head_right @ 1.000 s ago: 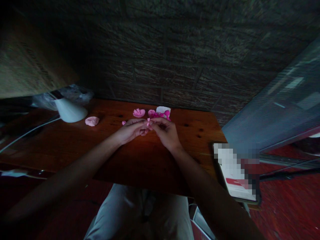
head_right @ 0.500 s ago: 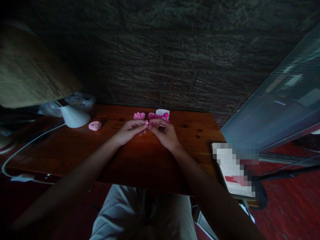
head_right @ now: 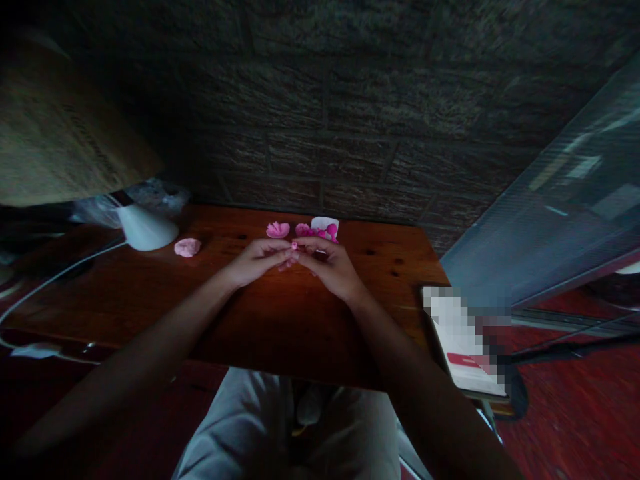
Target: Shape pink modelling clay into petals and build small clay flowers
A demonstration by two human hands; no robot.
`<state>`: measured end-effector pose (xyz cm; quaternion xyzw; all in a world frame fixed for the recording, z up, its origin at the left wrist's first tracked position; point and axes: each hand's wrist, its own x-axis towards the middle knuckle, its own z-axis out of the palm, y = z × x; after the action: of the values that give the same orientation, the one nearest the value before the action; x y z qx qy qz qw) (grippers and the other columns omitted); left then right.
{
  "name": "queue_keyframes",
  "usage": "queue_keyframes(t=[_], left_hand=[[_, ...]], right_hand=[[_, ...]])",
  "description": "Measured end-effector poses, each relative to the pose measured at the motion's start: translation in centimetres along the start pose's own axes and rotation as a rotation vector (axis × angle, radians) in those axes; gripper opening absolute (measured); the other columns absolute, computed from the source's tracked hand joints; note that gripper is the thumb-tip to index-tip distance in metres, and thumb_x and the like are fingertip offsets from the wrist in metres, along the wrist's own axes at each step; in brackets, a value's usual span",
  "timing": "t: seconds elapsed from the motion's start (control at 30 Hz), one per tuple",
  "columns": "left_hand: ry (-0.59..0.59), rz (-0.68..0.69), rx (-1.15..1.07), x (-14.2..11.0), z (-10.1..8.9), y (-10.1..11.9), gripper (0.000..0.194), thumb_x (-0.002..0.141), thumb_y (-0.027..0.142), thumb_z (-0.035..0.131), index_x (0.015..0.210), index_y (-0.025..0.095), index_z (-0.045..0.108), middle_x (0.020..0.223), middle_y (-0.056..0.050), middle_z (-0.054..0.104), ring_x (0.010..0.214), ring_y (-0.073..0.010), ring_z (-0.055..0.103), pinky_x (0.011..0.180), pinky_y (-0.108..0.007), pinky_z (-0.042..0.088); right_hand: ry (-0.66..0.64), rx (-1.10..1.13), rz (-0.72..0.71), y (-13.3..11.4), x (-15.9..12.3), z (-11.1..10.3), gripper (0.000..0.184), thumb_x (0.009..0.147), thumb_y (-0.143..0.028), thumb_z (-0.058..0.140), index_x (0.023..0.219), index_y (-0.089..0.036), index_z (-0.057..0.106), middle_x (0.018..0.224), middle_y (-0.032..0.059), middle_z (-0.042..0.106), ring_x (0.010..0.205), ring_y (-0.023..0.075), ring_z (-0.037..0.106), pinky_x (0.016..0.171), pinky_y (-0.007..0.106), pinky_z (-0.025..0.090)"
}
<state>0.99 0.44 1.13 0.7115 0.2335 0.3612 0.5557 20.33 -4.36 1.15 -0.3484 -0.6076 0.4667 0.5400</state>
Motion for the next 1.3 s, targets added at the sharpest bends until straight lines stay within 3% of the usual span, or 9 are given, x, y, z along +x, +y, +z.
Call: queue_keyframes(t=[0.23,0.43,0.6,0.7,0.77,0.87,0.93,1.1,1.3], left_hand=[[-0.064,-0.004,-0.082,-0.1,0.0,0.4,0.042,0.084,0.055,0.077,0.08,0.013,0.071,0.071,-0.001,0.064,0.063,-0.0099,0.053,0.062,-0.025,0.044],[-0.107,-0.067,-0.118,-0.2,0.4,-0.2,0.038,0.084,0.053,0.077,0.087,0.014,0.073,0.076,-0.004,0.068,0.064,-0.0101,0.055,0.06,-0.025,0.043],[-0.122,-0.085,-0.093,0.0,0.1,0.2,0.042,0.088,0.056,0.071,0.087,0.014,0.074,0.083,-0.007,0.072,0.071,-0.0127,0.061,0.064,-0.026,0.046],[-0.045,-0.081,0.105,-0.3,-2.3,0.9,0.041,0.091,0.056,0.067,0.092,0.015,0.076,0.089,-0.008,0.075,0.075,-0.0143,0.064,0.067,-0.026,0.048],[0.142,-0.038,0.31,-0.8,-4.8,1.1,0.033,0.089,0.049,0.071,0.097,0.017,0.077,0.095,-0.007,0.076,0.08,-0.016,0.065,0.072,-0.027,0.05],[0.392,-0.046,0.591,-1.9,-8.7,0.5,0.025,0.085,0.042,0.076,0.09,0.018,0.078,0.095,-0.008,0.078,0.087,-0.0191,0.066,0.077,-0.029,0.049],[0.427,-0.141,0.619,-2.6,-10.5,-0.2,0.024,0.078,0.041,0.082,0.087,0.019,0.078,0.086,-0.006,0.077,0.078,-0.0185,0.066,0.071,-0.028,0.048],[0.172,-0.32,0.548,-3.1,-11.0,-1.2,0.023,0.071,0.037,0.085,0.085,0.021,0.079,0.087,-0.005,0.08,0.08,-0.0196,0.07,0.072,-0.028,0.05],[0.106,-0.163,0.499,-2.2,-8.1,-0.7,0.017,0.082,0.03,0.075,0.094,0.018,0.077,0.099,-0.007,0.079,0.09,-0.0185,0.071,0.087,-0.033,0.053]], right_hand=[[-0.059,0.17,0.092,0.3,0.0,0.4,0.032,0.074,-0.043,0.085,0.102,-0.028,0.079,0.075,-0.0038,0.067,0.06,0.0093,0.053,0.052,0.024,0.037],[-0.057,0.285,0.224,0.3,0.0,0.3,0.031,0.067,-0.042,0.091,0.091,-0.026,0.078,0.075,-0.0021,0.071,0.066,0.0116,0.062,0.053,0.024,0.038],[0.021,0.323,0.277,0.2,0.1,0.3,0.035,0.061,-0.044,0.094,0.088,-0.027,0.079,0.076,-0.0012,0.074,0.065,0.0125,0.063,0.054,0.025,0.043],[0.095,0.247,0.277,0.2,0.3,0.0,0.036,0.058,-0.042,0.095,0.084,-0.025,0.077,0.077,-0.0019,0.074,0.057,0.0086,0.054,0.051,0.023,0.041],[0.096,0.132,0.269,0.2,0.3,-0.2,0.034,0.059,-0.041,0.094,0.082,-0.022,0.076,0.076,-0.0017,0.073,0.056,0.0079,0.053,0.051,0.023,0.041],[0.007,-0.064,0.234,0.4,0.2,-0.7,0.029,0.067,-0.041,0.088,0.083,-0.02,0.077,0.075,-0.0002,0.072,0.061,0.0108,0.058,0.057,0.026,0.046],[-0.068,-0.182,0.176,0.7,0.1,-0.9,0.023,0.071,-0.039,0.086,0.082,-0.02,0.077,0.08,0.0019,0.075,0.07,0.0144,0.065,0.066,0.03,0.051],[-0.19,-0.382,0.094,1.8,-0.1,-1.1,0.014,0.076,-0.032,0.081,0.078,-0.02,0.075,0.08,0.0029,0.077,0.073,0.0167,0.07,0.075,0.033,0.054],[-0.345,-0.348,0.155,1.7,-0.1,-2.2,0.019,0.074,-0.029,0.083,0.09,-0.021,0.077,0.092,0.0047,0.081,0.078,0.0184,0.074,0.073,0.033,0.056]])
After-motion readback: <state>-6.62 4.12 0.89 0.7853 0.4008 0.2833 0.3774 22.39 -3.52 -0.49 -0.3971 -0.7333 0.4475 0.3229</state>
